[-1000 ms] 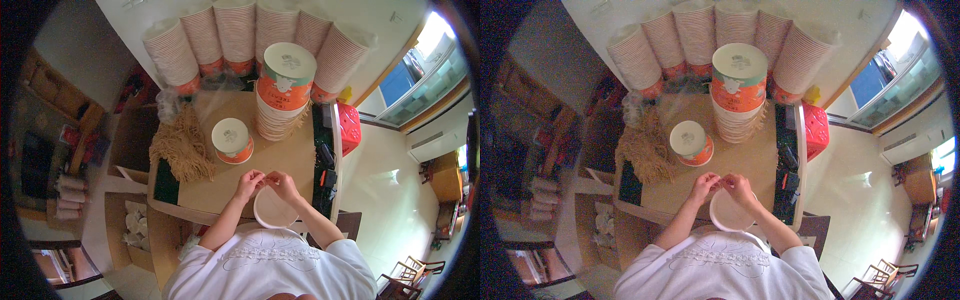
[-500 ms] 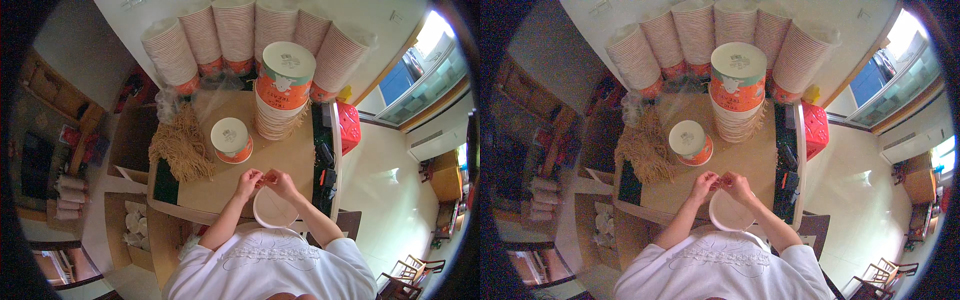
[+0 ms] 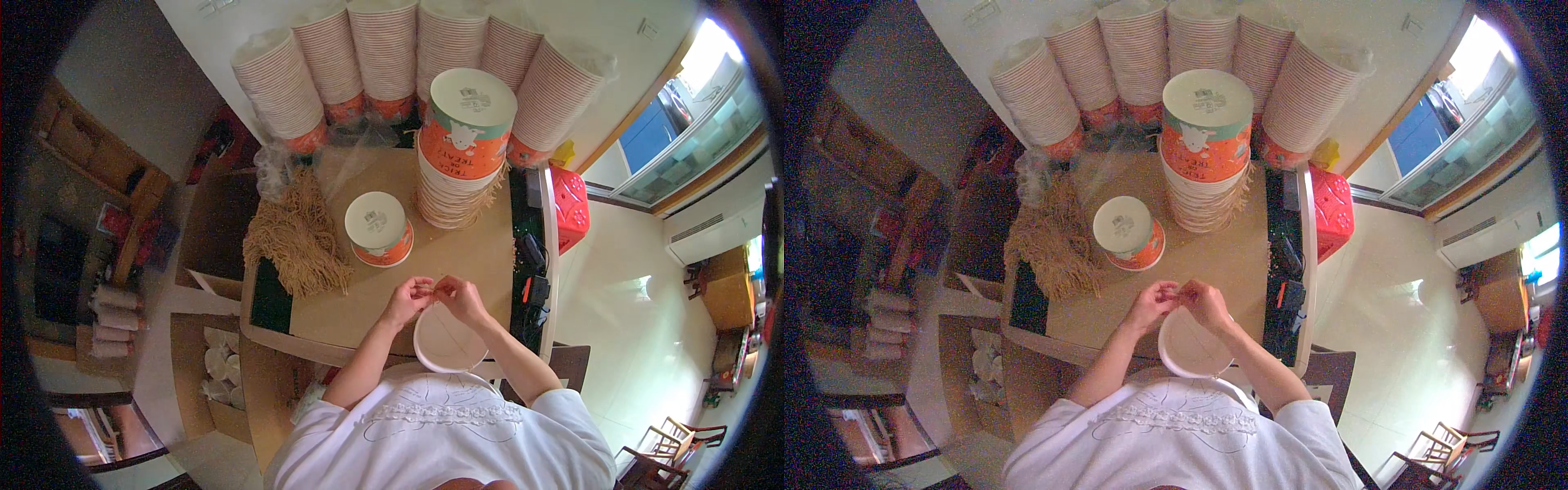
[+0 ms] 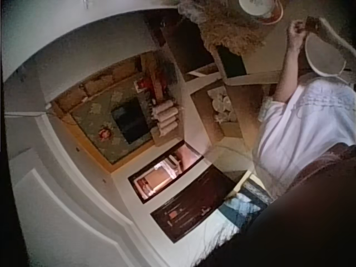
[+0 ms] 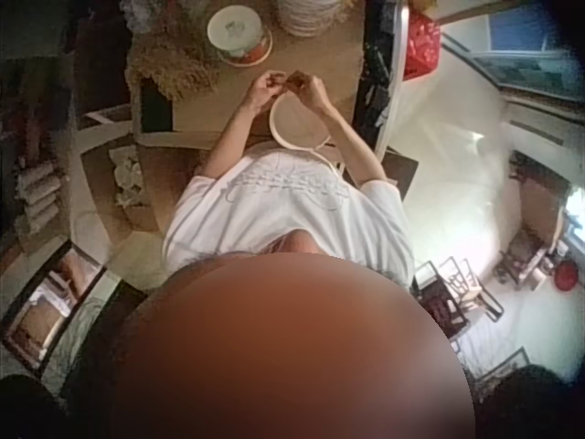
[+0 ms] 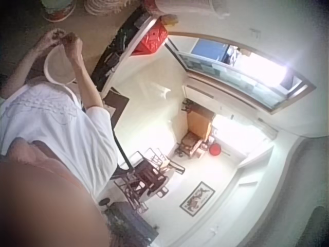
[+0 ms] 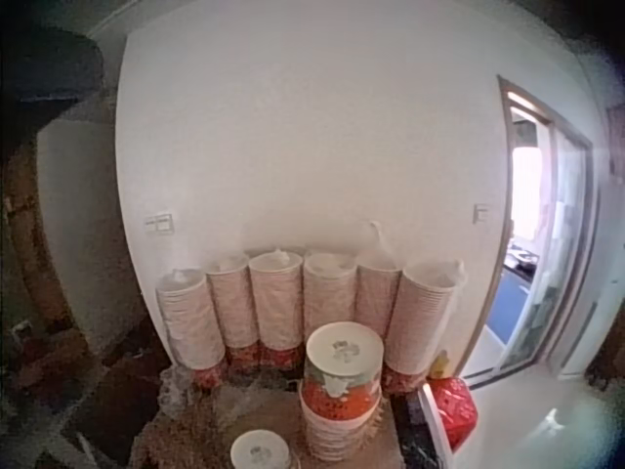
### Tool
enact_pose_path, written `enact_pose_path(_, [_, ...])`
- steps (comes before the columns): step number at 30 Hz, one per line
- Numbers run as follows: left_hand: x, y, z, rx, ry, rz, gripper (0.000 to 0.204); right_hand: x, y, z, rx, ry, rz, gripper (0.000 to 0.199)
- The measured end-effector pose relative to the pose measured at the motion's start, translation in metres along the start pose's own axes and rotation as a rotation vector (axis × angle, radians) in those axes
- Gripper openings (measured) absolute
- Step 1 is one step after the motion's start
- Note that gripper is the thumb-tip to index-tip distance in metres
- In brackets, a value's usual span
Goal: Assembling and stacking paper containers at a workbench.
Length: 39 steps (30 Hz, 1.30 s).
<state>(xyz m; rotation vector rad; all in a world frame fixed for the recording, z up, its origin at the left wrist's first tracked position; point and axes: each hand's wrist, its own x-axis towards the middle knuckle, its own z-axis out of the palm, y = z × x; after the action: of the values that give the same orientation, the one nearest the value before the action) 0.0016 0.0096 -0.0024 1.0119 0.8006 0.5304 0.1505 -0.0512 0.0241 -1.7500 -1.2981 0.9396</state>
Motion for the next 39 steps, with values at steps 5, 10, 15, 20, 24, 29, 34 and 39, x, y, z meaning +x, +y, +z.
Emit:
enact_pose_path(5, [0.0, -0.003, 0.0, -0.017, -0.002, -0.006, 0.03, 0.001, -0.003, 0.0, 0.027, 0.0, 0.01, 0.011])
enact_pose_path(10, [-0.005, 0.014, 0.002, -0.194, 0.093, -0.107, 0.026, 0.001, 0.002, 0.0, -0.02, -0.012, -0.01, 0.011])
enact_pose_path(15, [-0.009, 0.022, 0.001, -0.294, 0.073, -0.177, 0.021, 0.001, 0.005, 0.002, 0.003, -0.019, -0.005, 0.012])
enact_pose_path(20, [-0.004, 0.005, -0.002, -0.223, 0.054, -0.24, 0.011, 0.001, 0.002, 0.003, 0.006, -0.026, -0.005, 0.011])
enact_pose_path(24, [-0.002, 0.004, 0.003, -0.143, 0.08, -0.172, 0.008, 0.002, 0.004, 0.003, -0.007, -0.044, 0.013, 0.011])
enact_pose_path(29, [-0.003, 0.006, 0.004, -0.124, 0.112, -0.174, 0.007, 0.001, 0.0, 0.001, -0.005, -0.065, 0.0, 0.012])
enact_pose_path(34, [-0.002, 0.005, 0.004, -0.136, 0.116, -0.138, 0.006, 0.001, 0.003, 0.003, -0.002, -0.07, -0.001, 0.014])
enact_pose_path(39, [-0.001, -0.001, 0.002, -0.157, 0.142, -0.137, 0.007, 0.001, -0.002, 0.002, -0.038, -0.076, -0.013, 0.015])
